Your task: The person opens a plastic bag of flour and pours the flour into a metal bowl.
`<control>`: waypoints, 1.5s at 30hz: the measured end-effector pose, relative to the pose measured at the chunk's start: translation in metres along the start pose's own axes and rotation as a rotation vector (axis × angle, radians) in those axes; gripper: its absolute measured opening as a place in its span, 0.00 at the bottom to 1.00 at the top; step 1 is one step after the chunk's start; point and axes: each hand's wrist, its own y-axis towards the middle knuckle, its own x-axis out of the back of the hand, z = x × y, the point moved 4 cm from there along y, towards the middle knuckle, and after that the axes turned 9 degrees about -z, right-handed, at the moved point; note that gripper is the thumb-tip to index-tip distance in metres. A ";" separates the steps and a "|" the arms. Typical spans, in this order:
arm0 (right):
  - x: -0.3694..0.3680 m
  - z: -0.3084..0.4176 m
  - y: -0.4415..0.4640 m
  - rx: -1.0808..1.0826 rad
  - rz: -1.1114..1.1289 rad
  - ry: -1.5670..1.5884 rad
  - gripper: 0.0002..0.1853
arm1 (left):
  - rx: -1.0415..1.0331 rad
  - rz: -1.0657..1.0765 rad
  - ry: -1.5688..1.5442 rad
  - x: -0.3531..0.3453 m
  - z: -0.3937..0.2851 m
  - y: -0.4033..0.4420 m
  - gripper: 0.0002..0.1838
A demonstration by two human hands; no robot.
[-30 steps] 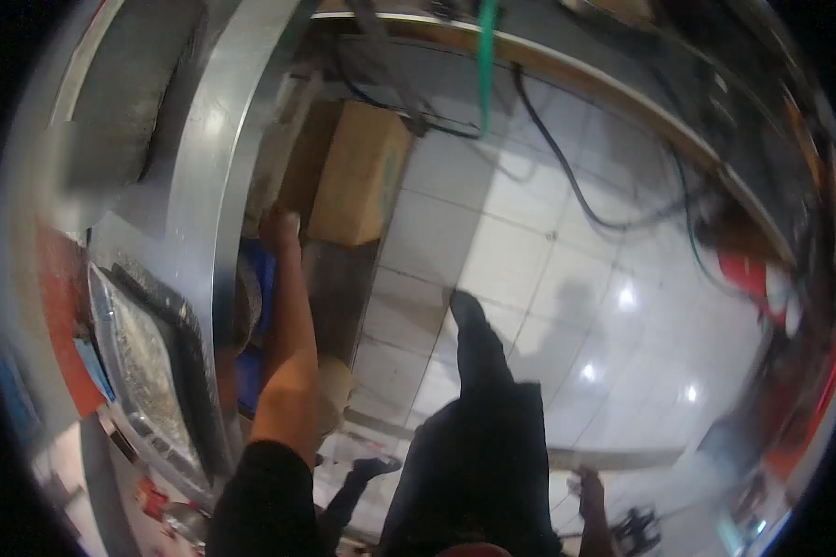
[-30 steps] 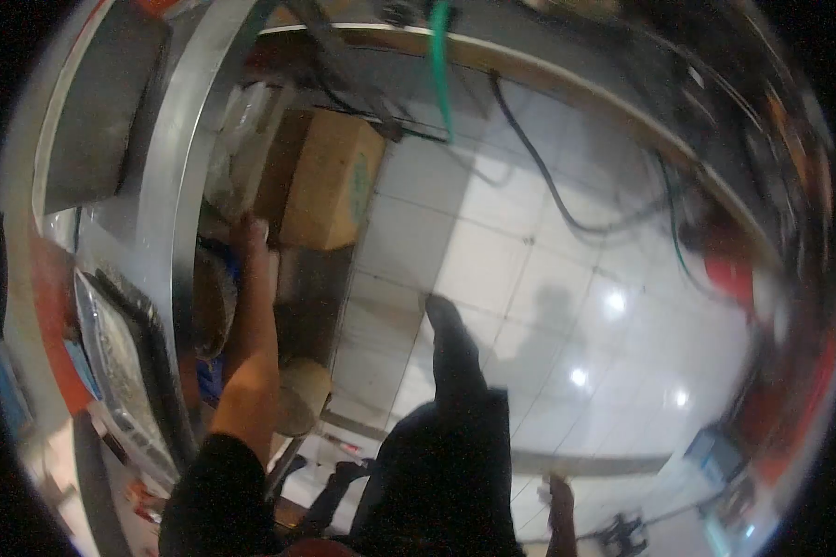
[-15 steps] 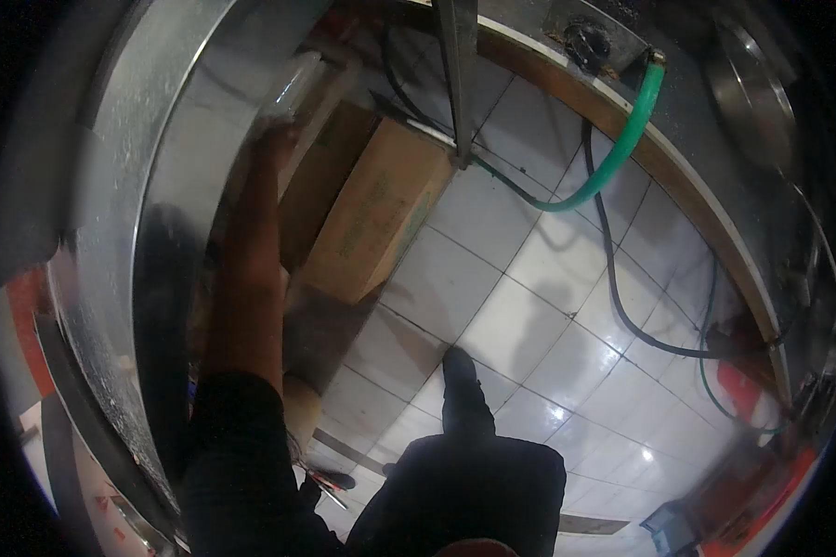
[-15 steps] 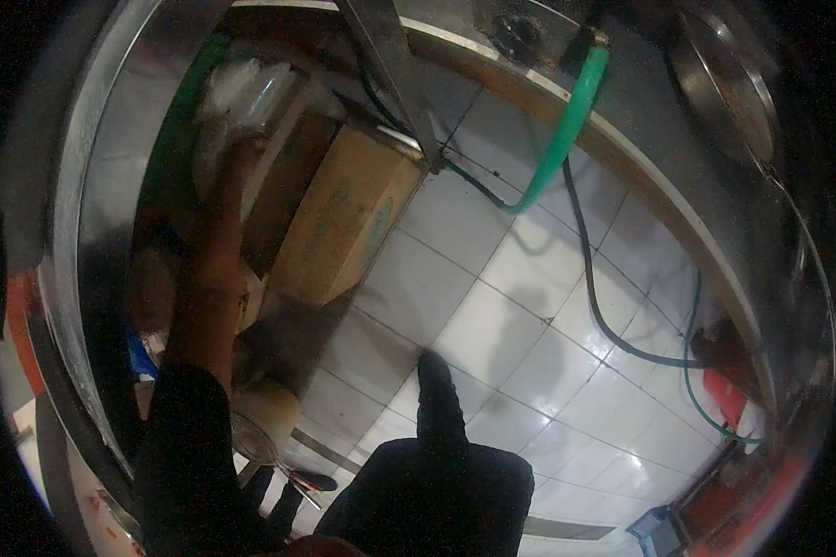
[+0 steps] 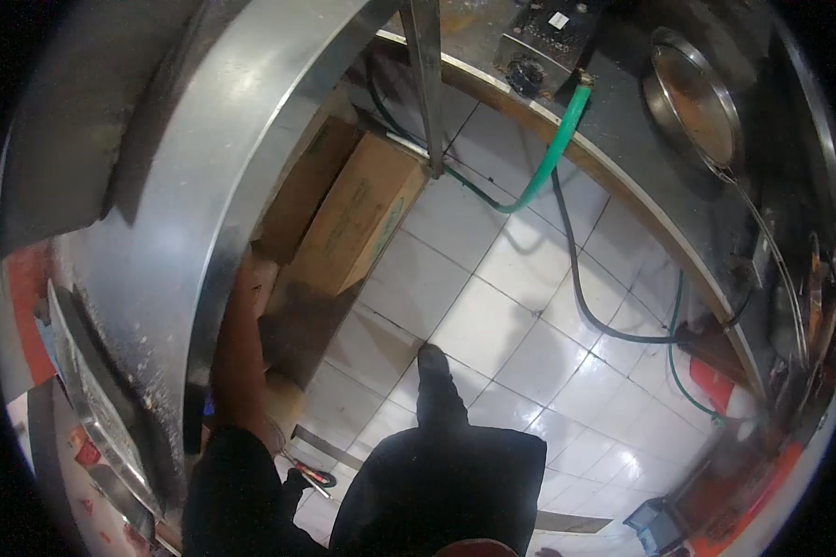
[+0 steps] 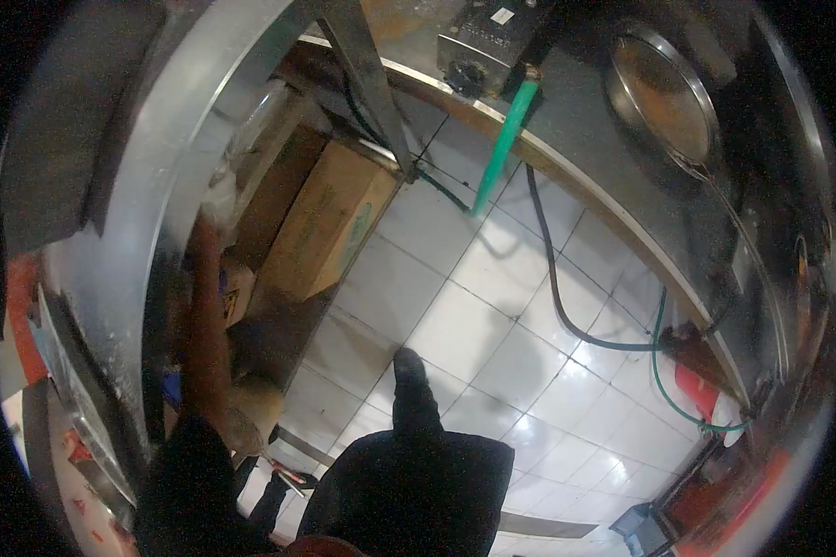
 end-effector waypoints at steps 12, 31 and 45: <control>-0.247 0.365 -0.149 0.804 0.355 -0.148 0.23 | 0.173 0.185 -0.622 0.182 -0.137 -0.329 0.16; -0.404 0.093 -0.579 1.640 1.405 -0.787 0.41 | 0.156 -0.431 -1.030 0.714 -0.002 -0.621 0.17; -0.395 -0.004 -0.704 1.360 1.842 -0.639 0.30 | -0.003 -1.046 -0.884 0.793 0.038 -0.667 0.10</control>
